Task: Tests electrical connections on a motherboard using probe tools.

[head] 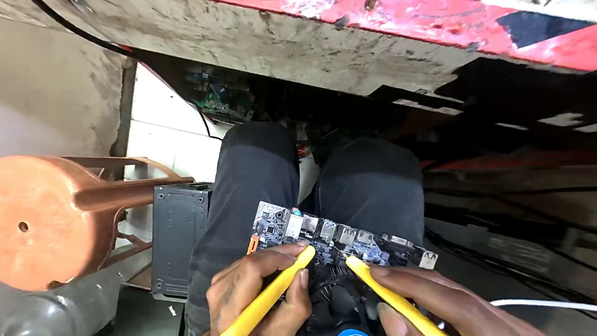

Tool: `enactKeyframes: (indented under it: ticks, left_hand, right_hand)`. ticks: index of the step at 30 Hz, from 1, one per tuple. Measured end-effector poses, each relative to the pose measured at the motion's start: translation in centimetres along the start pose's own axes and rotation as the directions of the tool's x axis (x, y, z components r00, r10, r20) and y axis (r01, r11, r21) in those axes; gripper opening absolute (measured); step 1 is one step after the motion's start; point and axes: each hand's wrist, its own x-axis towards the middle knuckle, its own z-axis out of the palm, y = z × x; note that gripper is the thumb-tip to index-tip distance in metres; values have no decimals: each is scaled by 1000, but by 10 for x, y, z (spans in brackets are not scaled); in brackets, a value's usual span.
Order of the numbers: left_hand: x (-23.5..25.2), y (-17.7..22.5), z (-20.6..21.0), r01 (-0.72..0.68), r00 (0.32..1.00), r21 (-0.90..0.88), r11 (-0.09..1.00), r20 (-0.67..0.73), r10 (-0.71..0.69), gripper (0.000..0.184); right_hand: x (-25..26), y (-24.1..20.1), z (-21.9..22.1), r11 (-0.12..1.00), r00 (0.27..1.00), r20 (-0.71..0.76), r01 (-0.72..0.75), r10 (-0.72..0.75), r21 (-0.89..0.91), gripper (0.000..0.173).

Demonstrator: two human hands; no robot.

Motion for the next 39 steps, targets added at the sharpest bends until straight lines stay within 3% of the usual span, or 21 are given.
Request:
enactKeyframes:
  ticks: [6, 28, 39]
  left_hand:
    - [1, -2, -1, 16, 1000, -37, 999, 11, -16, 13]
    - [2, -1, -1, -19, 999, -1, 1000, 47, 19, 14]
    - [1, -1, 0, -47, 998, 10, 999, 46, 46, 14]
  right_hand:
    - [12, 1, -20, 992, 997, 49, -60, 55, 107, 16]
    - [45, 12, -7, 973, 965, 205, 189, -161, -129, 14]
    - [45, 8, -4, 963, 972, 195, 173, -133, -207, 17]
